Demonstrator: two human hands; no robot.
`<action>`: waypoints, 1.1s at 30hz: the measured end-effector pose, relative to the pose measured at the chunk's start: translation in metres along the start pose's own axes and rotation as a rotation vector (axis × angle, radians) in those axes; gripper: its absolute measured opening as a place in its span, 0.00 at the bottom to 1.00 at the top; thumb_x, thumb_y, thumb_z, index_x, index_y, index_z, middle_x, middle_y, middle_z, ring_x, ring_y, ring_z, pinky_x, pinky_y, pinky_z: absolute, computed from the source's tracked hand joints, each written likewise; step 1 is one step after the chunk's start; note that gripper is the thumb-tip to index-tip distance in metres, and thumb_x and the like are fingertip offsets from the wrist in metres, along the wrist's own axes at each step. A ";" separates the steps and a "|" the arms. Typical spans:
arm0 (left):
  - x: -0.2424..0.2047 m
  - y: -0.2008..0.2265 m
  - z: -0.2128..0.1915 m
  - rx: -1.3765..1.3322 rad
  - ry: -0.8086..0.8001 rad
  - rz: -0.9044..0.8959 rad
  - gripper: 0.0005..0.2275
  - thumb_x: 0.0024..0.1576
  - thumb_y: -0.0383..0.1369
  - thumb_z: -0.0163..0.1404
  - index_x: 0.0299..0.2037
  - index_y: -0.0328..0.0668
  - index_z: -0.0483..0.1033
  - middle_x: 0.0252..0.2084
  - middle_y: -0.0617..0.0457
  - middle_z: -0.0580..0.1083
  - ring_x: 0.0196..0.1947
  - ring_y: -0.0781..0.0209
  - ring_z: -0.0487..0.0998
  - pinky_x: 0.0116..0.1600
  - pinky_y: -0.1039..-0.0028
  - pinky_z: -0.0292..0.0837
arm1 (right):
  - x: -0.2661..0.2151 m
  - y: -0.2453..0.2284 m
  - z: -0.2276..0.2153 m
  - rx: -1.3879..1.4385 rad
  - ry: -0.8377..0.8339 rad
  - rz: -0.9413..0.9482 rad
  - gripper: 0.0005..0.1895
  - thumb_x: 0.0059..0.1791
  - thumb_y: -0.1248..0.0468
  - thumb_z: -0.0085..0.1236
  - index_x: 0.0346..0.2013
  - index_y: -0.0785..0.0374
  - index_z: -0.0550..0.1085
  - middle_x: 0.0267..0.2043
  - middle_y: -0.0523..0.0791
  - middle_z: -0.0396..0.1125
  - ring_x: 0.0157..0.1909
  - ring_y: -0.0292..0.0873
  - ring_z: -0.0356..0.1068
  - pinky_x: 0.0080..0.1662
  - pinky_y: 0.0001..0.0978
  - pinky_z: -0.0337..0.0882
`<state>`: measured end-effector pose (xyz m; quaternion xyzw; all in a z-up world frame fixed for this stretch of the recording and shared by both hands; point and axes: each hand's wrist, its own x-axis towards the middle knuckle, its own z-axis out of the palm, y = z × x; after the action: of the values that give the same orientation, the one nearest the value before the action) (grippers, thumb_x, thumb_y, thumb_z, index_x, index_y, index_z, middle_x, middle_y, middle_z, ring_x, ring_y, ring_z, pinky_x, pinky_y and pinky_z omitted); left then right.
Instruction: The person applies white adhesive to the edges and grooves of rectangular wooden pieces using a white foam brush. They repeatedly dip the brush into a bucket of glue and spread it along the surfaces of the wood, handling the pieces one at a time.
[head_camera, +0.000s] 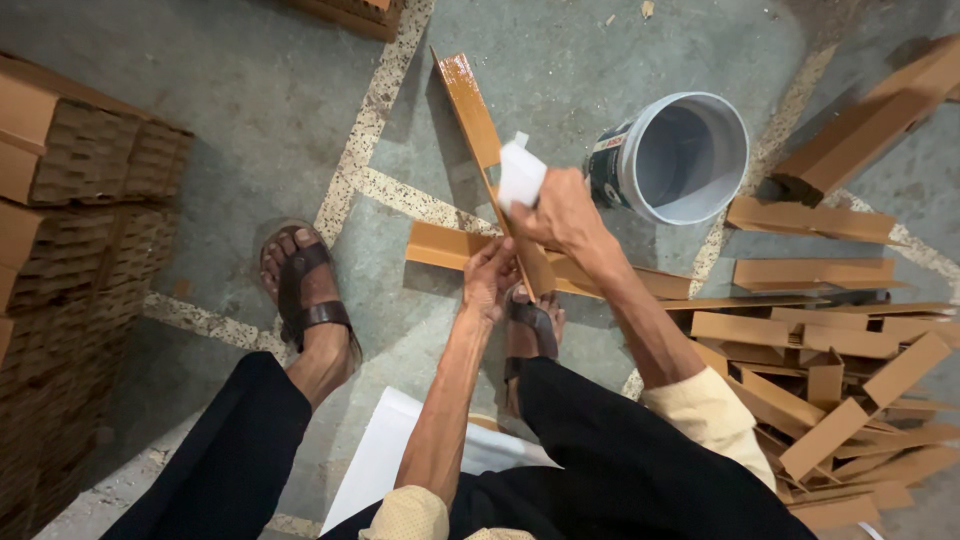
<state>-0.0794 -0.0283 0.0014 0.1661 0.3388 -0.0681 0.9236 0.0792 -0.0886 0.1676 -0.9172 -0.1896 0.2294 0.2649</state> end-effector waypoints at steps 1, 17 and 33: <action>-0.002 0.003 0.002 0.018 -0.025 0.014 0.12 0.62 0.34 0.58 0.50 0.33 0.77 0.39 0.49 0.78 0.35 0.61 0.80 0.43 0.71 0.78 | -0.006 0.001 -0.004 0.055 -0.105 0.090 0.13 0.43 0.62 0.62 0.31 0.72 0.75 0.21 0.56 0.70 0.25 0.55 0.77 0.31 0.43 0.76; -0.009 0.021 0.004 -0.010 -0.073 -0.031 0.11 0.60 0.37 0.56 0.46 0.38 0.77 0.36 0.54 0.78 0.34 0.63 0.80 0.40 0.71 0.79 | 0.019 -0.006 -0.045 -0.147 0.421 -0.504 0.08 0.49 0.62 0.67 0.39 0.62 0.81 0.35 0.50 0.76 0.36 0.51 0.75 0.40 0.38 0.74; -0.002 0.011 -0.005 0.017 0.055 0.018 0.12 0.57 0.35 0.58 0.46 0.36 0.79 0.35 0.55 0.78 0.31 0.67 0.78 0.37 0.74 0.78 | 0.092 0.051 0.009 -0.268 -0.021 -0.323 0.14 0.45 0.61 0.66 0.35 0.72 0.79 0.33 0.63 0.71 0.39 0.67 0.72 0.43 0.51 0.73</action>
<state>-0.0813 -0.0159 0.0022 0.1786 0.3617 -0.0581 0.9132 0.1622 -0.0821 0.1023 -0.8994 -0.3659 0.1663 0.1721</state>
